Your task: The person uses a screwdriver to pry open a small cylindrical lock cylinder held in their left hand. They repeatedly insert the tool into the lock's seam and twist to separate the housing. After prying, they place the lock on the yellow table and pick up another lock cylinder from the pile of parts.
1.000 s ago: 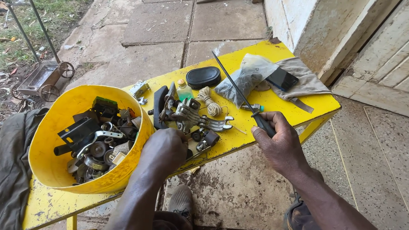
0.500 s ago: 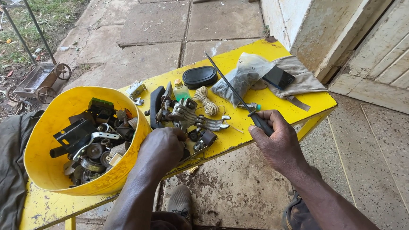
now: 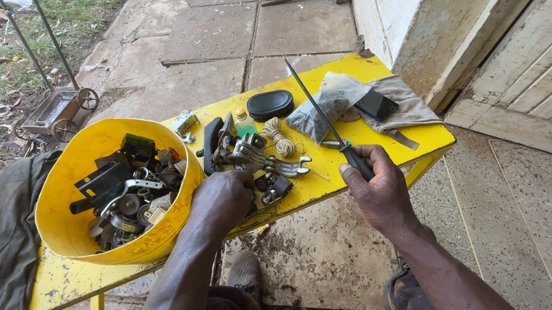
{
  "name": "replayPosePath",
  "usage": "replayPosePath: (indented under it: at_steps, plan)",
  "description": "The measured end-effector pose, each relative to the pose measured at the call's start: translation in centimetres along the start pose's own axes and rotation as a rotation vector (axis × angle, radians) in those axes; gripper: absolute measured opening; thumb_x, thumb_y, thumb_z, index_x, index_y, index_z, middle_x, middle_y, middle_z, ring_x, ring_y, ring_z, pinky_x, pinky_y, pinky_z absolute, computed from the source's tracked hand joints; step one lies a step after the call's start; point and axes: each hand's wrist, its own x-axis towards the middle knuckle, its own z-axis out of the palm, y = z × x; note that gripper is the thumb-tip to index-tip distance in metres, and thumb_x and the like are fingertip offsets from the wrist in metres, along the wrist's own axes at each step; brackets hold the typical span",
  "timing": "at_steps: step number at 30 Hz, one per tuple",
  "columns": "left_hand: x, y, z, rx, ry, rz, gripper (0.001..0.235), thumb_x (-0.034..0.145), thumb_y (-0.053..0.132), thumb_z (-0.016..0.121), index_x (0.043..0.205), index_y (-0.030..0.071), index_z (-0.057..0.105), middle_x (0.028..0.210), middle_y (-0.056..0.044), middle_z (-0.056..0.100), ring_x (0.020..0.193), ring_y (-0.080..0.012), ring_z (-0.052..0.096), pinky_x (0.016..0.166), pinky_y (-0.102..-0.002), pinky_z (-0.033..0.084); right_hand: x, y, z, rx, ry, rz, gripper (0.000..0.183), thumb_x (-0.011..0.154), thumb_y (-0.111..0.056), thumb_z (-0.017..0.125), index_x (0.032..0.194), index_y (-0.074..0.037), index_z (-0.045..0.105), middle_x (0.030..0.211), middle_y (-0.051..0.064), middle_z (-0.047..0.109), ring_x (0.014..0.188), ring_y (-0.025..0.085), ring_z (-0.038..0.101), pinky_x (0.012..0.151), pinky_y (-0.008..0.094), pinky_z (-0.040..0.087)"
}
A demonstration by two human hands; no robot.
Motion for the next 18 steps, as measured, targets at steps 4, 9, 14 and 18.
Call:
replayPosePath:
  at_steps: [4, 9, 14, 18]
  plan:
    - [-1.5, 2.3, -1.2, -0.063, -0.024, 0.024, 0.024, 0.095, 0.034, 0.063, 0.106, 0.029, 0.084, 0.102, -0.014, 0.082, 0.108, -0.0385, 0.076, 0.097, -0.052, 0.061, 0.0, 0.2, -0.2, 0.004, 0.017, -0.021, 0.033, 0.099, -0.020, 0.073, 0.127, -0.004, 0.064, 0.092, 0.020, 0.072, 0.075, 0.026, 0.075, 0.080, 0.043, 0.066]
    - [-4.7, 6.2, -4.5, -0.084, -0.085, 0.126, 0.033, 0.102, 0.040, 0.063, 0.117, 0.014, 0.077, 0.105, -0.017, 0.081, 0.099, -0.0310, 0.078, 0.091, -0.045, 0.062, -0.1, 0.3, 0.2, 0.035, 0.046, -0.038, 0.033, 0.099, -0.022, 0.074, 0.125, -0.004, 0.064, 0.090, 0.017, 0.071, 0.073, 0.023, 0.073, 0.079, 0.042, 0.066]
    - [-3.3, 5.6, -1.1, 0.036, -0.010, 0.157, 0.049, 0.091, 0.049, 0.080, 0.112, 0.008, 0.063, 0.104, -0.019, 0.073, 0.100, -0.0392, 0.077, 0.082, -0.055, 0.059, 0.3, 0.6, 0.5, 0.021, 0.040, 0.012, 0.035, 0.104, -0.030, 0.070, 0.126, -0.004, 0.062, 0.092, 0.017, 0.070, 0.078, 0.024, 0.073, 0.079, 0.043, 0.065]
    - [-3.4, 6.9, -1.1, 0.020, 0.015, 0.105, 0.036, 0.096, 0.029, 0.077, 0.118, 0.008, 0.057, 0.101, -0.018, 0.074, 0.097, -0.0341, 0.078, 0.085, -0.048, 0.061, 0.4, 1.4, 0.7, -0.079, 0.011, 0.048, 0.037, 0.105, -0.033, 0.069, 0.128, -0.005, 0.063, 0.098, 0.022, 0.072, 0.083, 0.031, 0.076, 0.082, 0.048, 0.065]
